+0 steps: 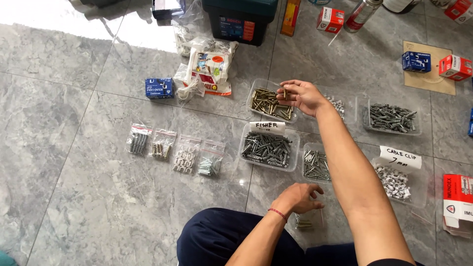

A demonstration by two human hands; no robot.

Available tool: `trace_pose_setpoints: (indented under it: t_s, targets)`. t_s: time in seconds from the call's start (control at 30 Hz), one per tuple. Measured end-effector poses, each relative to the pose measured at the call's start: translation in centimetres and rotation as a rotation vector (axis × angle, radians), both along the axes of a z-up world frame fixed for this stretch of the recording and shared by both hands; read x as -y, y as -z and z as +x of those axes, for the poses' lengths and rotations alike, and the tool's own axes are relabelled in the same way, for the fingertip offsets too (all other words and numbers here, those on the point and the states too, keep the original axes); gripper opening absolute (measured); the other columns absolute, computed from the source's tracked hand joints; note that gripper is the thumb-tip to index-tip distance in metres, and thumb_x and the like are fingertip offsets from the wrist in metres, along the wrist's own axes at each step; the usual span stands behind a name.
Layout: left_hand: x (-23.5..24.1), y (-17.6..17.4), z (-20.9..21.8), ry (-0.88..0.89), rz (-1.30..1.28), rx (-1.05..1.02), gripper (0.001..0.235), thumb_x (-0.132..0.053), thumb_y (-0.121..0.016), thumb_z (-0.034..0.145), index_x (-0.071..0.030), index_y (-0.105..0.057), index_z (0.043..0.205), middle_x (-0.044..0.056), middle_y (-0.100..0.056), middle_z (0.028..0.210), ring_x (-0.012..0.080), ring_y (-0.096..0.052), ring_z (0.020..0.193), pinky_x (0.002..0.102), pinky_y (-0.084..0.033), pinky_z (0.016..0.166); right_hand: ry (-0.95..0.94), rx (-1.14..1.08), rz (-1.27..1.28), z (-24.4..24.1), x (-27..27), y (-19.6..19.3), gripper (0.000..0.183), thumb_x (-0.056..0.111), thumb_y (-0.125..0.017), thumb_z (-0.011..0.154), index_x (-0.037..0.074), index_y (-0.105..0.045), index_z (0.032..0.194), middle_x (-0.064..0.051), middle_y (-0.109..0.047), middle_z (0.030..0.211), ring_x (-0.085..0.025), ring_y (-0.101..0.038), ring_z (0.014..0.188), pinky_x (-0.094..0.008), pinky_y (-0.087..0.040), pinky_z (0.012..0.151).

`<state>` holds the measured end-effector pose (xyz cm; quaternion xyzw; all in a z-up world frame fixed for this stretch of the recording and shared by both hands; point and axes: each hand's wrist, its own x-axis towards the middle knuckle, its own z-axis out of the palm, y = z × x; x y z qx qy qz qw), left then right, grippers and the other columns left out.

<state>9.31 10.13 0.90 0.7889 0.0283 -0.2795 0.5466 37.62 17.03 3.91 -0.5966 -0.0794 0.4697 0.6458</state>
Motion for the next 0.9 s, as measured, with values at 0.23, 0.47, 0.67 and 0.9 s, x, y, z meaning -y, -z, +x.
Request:
trace_pose_setpoints:
  t_s: [0.23, 0.47, 0.67, 0.9]
  targets:
    - [0.0, -0.3, 0.1, -0.009, -0.001, -0.004, 0.051, -0.044, -0.064, 0.088, -0.024, -0.063, 0.134, 0.004, -0.073, 0.124, 0.036, -0.065, 0.124, 0.053, -0.054, 0.103, -0.188, 0.518, -0.311, 1.1, -1.5, 5.7, 0.016, 0.01, -0.062, 0.091, 0.007, -0.071, 0.104, -0.006, -0.065, 0.069, -0.014, -0.06, 0.053, -0.024, -0.046, 0.043]
    - [0.1, -0.5, -0.1, -0.027, 0.019, -0.019, 0.051, -0.036, -0.071, 0.082, -0.027, -0.065, 0.132, 0.0, -0.072, 0.124, 0.0329, -0.066, 0.123, 0.052, -0.056, 0.101, -0.51, 1.088, -0.818, 0.0, -4.3, 9.0, 0.017, 0.04, -0.076, 0.079, 0.027, -0.083, 0.089, -0.005, -0.08, 0.087, -0.034, -0.076, 0.094, -0.045, -0.059, 0.085]
    - [0.2, -0.2, 0.1, -0.016, 0.021, -0.032, 0.053, -0.034, -0.072, 0.081, -0.028, -0.064, 0.133, -0.002, -0.072, 0.125, 0.032, -0.066, 0.123, 0.052, -0.057, 0.1, -0.479, 1.131, -0.799, -0.3, -4.5, 10.6, 0.014, 0.034, -0.079, 0.081, 0.021, -0.083, 0.084, -0.009, -0.078, 0.077, -0.035, -0.076, 0.082, -0.047, -0.061, 0.073]
    - [-0.4, -1.5, 0.0, -0.017, -0.012, -0.043, 0.051, -0.031, -0.071, 0.083, -0.023, -0.065, 0.133, 0.001, -0.072, 0.127, 0.0348, -0.065, 0.125, 0.053, -0.055, 0.101, -0.595, 0.966, -0.773, -2.4, -4.7, 5.7, 0.021, 0.031, -0.08, 0.087, 0.011, -0.084, 0.089, -0.016, -0.078, 0.082, -0.039, -0.074, 0.085, -0.048, -0.057, 0.08]
